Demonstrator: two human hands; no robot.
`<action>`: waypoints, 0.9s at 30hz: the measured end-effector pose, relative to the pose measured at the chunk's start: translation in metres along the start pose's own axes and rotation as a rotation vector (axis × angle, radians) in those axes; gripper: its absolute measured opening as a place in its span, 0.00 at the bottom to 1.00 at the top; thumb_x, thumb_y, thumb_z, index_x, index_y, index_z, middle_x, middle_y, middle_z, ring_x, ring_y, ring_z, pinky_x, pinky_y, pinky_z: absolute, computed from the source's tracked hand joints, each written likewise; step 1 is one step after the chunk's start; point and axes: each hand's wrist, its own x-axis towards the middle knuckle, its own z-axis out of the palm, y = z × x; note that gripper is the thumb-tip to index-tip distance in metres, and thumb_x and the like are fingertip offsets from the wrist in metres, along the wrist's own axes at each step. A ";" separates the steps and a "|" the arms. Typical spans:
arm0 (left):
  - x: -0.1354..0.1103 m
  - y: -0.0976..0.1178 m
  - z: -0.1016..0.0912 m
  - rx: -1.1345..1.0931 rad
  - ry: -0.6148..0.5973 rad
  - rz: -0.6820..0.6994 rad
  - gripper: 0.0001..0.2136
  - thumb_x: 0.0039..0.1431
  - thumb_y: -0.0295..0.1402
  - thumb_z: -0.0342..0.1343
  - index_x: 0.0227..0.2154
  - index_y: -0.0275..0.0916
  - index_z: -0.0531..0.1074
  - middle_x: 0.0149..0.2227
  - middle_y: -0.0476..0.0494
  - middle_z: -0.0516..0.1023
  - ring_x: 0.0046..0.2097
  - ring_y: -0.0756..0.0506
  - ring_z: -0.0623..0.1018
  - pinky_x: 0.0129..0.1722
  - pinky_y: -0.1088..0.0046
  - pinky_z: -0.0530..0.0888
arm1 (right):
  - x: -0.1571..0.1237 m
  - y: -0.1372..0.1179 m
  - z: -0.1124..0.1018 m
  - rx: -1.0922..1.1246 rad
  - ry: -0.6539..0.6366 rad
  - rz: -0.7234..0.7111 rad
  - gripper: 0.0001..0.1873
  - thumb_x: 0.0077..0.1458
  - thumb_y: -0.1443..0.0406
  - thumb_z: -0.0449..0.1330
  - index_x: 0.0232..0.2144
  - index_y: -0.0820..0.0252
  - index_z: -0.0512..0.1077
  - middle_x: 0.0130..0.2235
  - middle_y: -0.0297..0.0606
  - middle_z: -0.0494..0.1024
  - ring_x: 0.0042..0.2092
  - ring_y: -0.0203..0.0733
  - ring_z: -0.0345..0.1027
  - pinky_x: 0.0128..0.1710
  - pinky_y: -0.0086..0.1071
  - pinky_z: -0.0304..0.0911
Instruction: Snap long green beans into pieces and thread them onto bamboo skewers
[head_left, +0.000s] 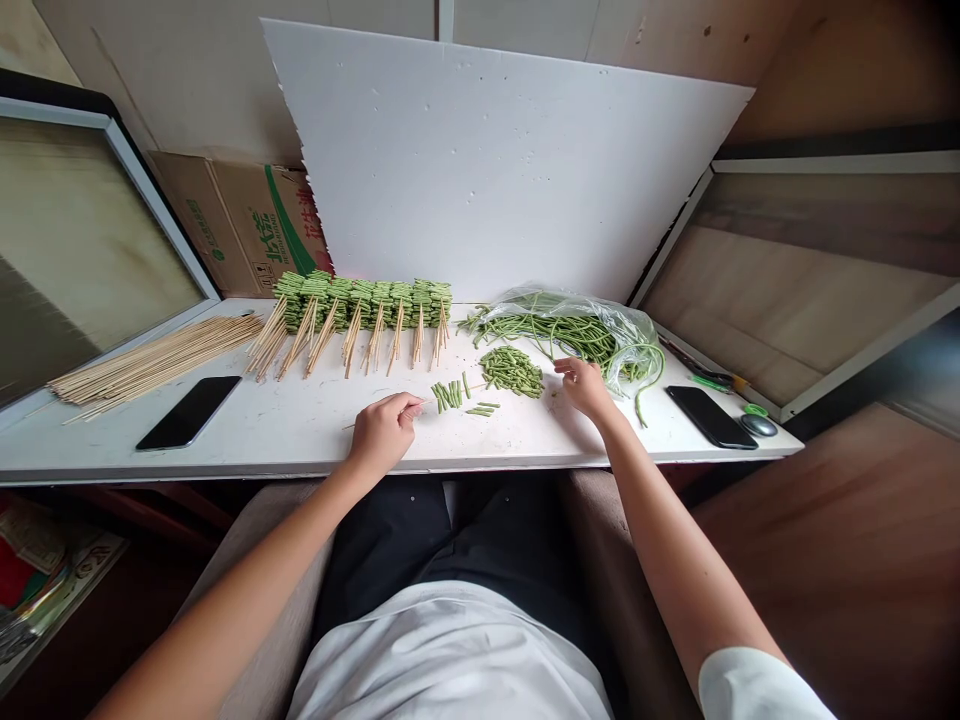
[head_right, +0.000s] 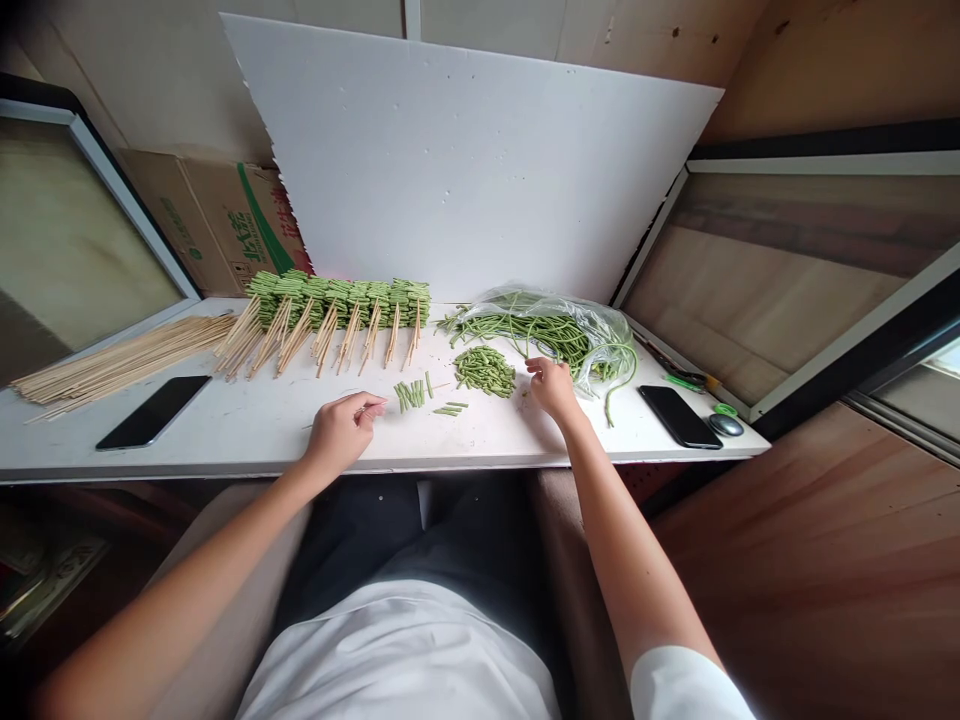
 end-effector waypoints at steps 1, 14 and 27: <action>0.000 0.000 0.000 0.003 0.001 -0.001 0.10 0.64 0.28 0.55 0.37 0.43 0.82 0.39 0.47 0.88 0.35 0.44 0.83 0.36 0.70 0.76 | 0.000 0.000 -0.004 -0.033 -0.026 0.010 0.22 0.57 0.72 0.53 0.51 0.64 0.79 0.46 0.50 0.85 0.48 0.52 0.75 0.59 0.48 0.60; 0.000 -0.001 0.000 0.004 0.015 -0.005 0.09 0.65 0.29 0.56 0.37 0.43 0.82 0.38 0.46 0.88 0.35 0.43 0.83 0.36 0.70 0.75 | -0.008 -0.023 -0.015 0.234 -0.104 -0.009 0.24 0.61 0.71 0.52 0.56 0.63 0.77 0.45 0.46 0.87 0.40 0.45 0.76 0.44 0.36 0.67; 0.001 0.010 -0.006 -0.086 0.103 0.101 0.09 0.67 0.26 0.56 0.39 0.41 0.82 0.39 0.46 0.87 0.36 0.45 0.84 0.37 0.72 0.77 | -0.038 -0.112 -0.023 0.742 -0.271 -0.025 0.23 0.57 0.47 0.68 0.45 0.58 0.82 0.45 0.44 0.85 0.45 0.48 0.76 0.41 0.38 0.68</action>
